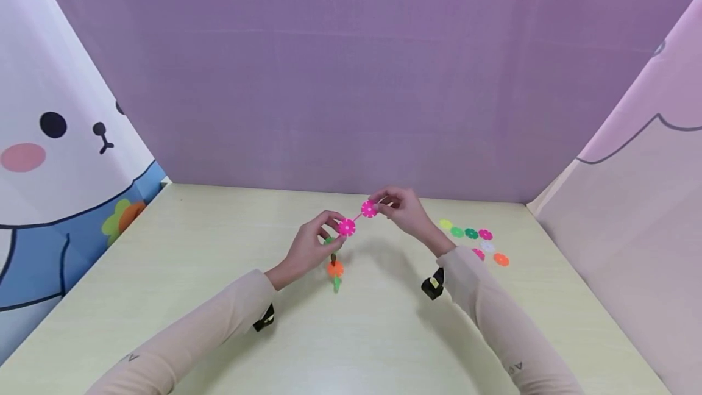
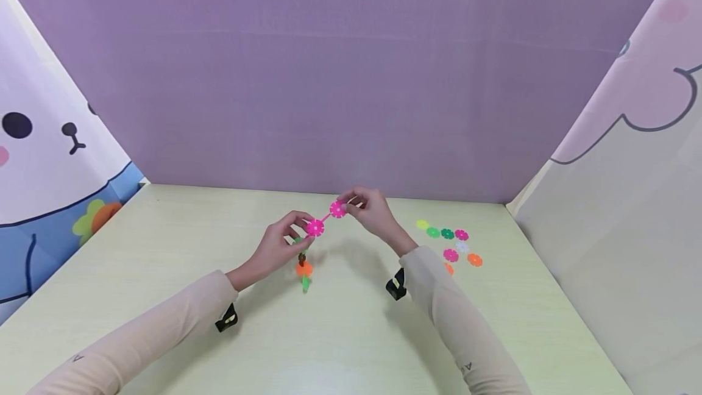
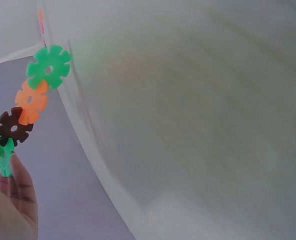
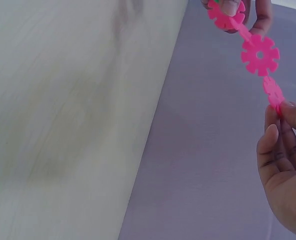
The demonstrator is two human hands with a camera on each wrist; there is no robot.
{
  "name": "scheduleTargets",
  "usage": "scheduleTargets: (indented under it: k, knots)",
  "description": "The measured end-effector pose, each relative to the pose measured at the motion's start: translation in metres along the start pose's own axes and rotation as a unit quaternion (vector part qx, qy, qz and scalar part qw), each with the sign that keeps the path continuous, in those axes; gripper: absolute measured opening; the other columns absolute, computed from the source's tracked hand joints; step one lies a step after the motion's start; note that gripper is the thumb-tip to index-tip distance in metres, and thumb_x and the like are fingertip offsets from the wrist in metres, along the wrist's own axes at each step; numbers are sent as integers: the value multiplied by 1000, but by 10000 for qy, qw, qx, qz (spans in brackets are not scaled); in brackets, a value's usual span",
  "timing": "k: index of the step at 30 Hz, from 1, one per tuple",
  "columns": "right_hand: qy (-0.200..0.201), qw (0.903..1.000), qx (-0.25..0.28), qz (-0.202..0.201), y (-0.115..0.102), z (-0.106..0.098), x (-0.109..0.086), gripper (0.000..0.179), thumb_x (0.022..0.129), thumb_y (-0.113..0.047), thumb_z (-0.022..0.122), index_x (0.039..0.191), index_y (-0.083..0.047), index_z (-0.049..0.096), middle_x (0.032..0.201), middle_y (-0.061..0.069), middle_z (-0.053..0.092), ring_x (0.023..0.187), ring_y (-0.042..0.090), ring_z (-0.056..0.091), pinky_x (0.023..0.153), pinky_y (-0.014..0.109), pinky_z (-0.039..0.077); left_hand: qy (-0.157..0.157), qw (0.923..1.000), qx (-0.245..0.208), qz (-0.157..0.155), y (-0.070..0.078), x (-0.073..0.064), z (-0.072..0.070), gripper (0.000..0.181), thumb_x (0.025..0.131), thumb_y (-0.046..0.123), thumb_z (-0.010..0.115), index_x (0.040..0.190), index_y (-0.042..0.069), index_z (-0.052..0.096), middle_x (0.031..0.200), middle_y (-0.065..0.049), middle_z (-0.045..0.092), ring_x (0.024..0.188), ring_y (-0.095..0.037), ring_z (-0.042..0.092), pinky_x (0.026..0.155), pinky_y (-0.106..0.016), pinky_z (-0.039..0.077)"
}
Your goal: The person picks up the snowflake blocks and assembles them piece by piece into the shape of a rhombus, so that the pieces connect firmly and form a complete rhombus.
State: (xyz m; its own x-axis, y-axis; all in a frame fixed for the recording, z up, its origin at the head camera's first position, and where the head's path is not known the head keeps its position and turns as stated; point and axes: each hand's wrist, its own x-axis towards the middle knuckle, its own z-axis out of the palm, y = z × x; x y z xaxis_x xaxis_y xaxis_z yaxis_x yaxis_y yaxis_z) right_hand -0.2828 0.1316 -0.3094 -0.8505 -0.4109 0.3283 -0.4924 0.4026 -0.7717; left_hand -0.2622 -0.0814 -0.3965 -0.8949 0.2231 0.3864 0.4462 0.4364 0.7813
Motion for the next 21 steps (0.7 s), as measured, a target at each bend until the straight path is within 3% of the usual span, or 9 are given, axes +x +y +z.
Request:
scheduleTargets:
  k: [9,17,21]
  knots:
    - [-97,9999,-72,-26,2,1,3,16,84,7,56,98,8,63,94,23,66,72,17,61,59,25,49,24,10000,-22,-33,0,1,0,35,79,10,69,110,23,56,92,2,62,67,-15,56,59,-26,50]
    - [-76,9999,36,-147,26,6,11,15,84,4,59,97,3,66,94,20,67,77,30,64,60,26,51,-26,10000,73,-26,-1,1,0,35,80,14,69,111,24,55,93,2,62,68,-14,56,59,-25,50]
    - [-65,9998,28,-174,32,8,12,14,84,3,60,96,0,67,92,16,68,74,24,64,60,26,52,-16,10000,57,-24,-1,0,0,34,81,15,69,111,24,56,92,3,62,68,-14,57,60,-25,50]
